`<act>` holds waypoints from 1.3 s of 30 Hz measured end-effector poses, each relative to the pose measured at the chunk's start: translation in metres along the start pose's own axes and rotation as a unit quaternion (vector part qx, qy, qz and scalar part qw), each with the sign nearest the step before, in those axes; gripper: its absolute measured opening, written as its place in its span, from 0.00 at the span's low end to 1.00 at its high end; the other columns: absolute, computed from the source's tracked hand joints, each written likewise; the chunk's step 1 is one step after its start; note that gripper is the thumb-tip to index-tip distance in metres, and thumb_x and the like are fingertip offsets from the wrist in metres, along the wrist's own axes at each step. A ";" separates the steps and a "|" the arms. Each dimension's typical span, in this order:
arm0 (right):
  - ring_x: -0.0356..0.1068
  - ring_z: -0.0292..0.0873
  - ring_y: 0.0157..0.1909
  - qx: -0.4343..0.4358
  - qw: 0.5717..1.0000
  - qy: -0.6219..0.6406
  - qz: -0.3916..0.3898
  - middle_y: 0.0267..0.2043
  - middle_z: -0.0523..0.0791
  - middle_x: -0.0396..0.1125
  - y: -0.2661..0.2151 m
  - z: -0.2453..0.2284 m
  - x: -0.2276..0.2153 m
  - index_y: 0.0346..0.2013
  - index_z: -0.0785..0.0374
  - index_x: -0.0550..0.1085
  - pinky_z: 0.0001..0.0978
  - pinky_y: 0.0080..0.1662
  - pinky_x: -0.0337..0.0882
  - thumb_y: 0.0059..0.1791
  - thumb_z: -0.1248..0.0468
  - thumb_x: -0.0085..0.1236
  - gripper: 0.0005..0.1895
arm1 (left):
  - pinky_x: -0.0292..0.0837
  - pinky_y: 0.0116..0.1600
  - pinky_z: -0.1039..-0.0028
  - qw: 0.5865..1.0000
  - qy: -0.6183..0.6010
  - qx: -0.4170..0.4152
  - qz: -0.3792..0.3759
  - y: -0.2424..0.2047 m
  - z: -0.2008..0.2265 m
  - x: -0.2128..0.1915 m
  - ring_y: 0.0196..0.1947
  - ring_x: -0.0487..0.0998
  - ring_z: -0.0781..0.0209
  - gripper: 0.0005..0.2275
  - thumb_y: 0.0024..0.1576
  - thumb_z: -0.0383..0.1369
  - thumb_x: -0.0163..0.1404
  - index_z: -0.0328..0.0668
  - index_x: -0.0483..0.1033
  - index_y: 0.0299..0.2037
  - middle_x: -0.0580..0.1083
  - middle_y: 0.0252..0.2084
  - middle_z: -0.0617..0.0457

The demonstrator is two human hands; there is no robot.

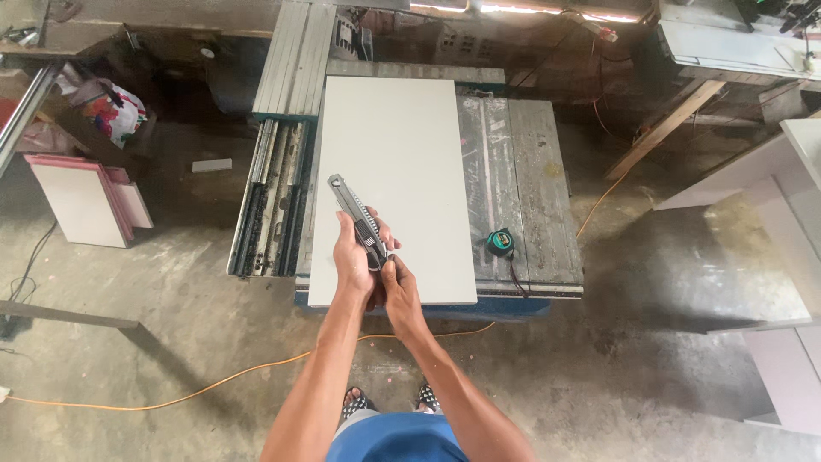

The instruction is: The person handles a metallic upholstery trim component on a white panel, using their hands to align it and a blade to clear a channel on the panel edge.

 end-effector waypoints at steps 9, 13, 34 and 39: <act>0.62 0.39 0.24 0.005 0.994 -0.105 -0.017 0.21 0.43 0.62 -0.009 -0.033 0.009 0.37 0.61 0.73 0.30 0.30 0.66 0.62 0.55 0.39 0.18 | 0.80 0.35 0.61 0.997 0.012 0.024 0.067 -0.014 0.009 -0.003 0.17 0.75 0.55 0.26 0.67 0.59 0.26 0.46 0.67 0.47 0.68 0.19 0.49; 0.61 0.40 0.33 0.037 0.992 -0.114 -0.032 0.30 0.44 0.65 0.010 0.008 0.001 0.44 0.62 0.74 0.33 0.35 0.67 0.62 0.52 0.39 0.20 | 0.80 0.32 0.62 0.995 0.033 0.033 0.085 -0.012 0.013 -0.008 0.17 0.77 0.54 0.27 0.67 0.60 0.26 0.46 0.68 0.47 0.69 0.19 0.48; 0.73 0.59 0.50 0.030 0.965 -0.150 -0.212 0.47 0.61 0.70 -0.014 -0.005 0.105 0.59 0.68 0.72 0.56 0.51 0.73 0.54 0.52 0.58 0.26 | 0.72 0.66 0.50 0.988 0.068 0.121 0.070 -0.077 0.081 -0.124 0.60 0.77 0.44 0.25 0.65 0.57 0.39 0.52 0.55 0.63 0.67 0.69 0.33; 0.77 0.49 0.23 0.088 0.952 -0.090 -0.278 0.28 0.55 0.74 0.024 -0.009 0.123 0.57 0.62 0.66 0.38 0.30 0.80 0.53 0.63 0.57 0.18 | 0.73 0.65 0.51 0.980 0.043 0.193 0.031 -0.063 0.114 -0.104 0.59 0.78 0.42 0.24 0.67 0.53 0.38 0.50 0.52 0.66 0.69 0.64 0.28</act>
Point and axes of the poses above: each hand's wrist, its own y-axis towards the middle knuckle, its own x-axis out of the palm, z = x × y, the point moved 6 cm from there along y, towards the middle knuckle
